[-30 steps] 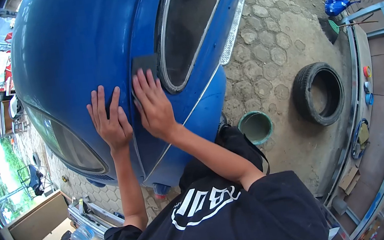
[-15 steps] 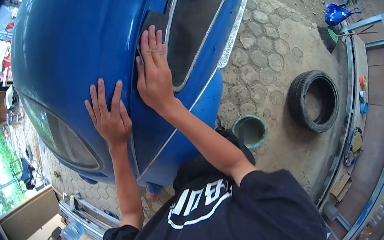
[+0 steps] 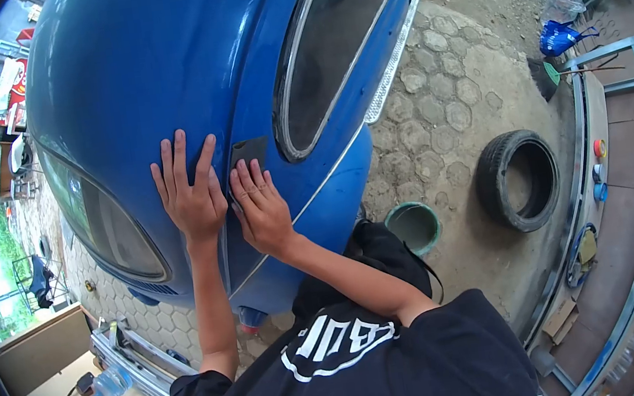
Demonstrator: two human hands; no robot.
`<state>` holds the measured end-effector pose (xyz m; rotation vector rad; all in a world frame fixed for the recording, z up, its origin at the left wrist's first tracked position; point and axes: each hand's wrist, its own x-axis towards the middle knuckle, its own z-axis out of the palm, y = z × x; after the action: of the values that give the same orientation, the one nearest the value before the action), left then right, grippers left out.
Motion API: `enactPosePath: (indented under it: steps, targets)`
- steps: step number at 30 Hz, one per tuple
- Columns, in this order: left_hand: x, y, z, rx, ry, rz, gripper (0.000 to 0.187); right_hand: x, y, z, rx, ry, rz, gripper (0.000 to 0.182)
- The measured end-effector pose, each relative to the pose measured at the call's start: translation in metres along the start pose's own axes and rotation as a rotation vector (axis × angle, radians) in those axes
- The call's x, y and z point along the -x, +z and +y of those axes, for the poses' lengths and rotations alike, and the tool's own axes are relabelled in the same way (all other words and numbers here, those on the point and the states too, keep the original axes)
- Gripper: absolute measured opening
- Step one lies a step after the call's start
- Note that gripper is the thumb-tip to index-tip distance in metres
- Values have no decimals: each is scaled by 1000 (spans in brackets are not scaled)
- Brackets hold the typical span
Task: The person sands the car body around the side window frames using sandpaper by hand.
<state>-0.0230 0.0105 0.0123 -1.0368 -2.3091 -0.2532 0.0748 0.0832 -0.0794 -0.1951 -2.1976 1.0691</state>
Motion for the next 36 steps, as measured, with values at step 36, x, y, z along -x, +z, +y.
enactPosePath:
  steps: [36]
  targets:
    - [-6, 0, -1, 11, 25, 14, 43, -71, -28, -2, 17, 56, 142, 58]
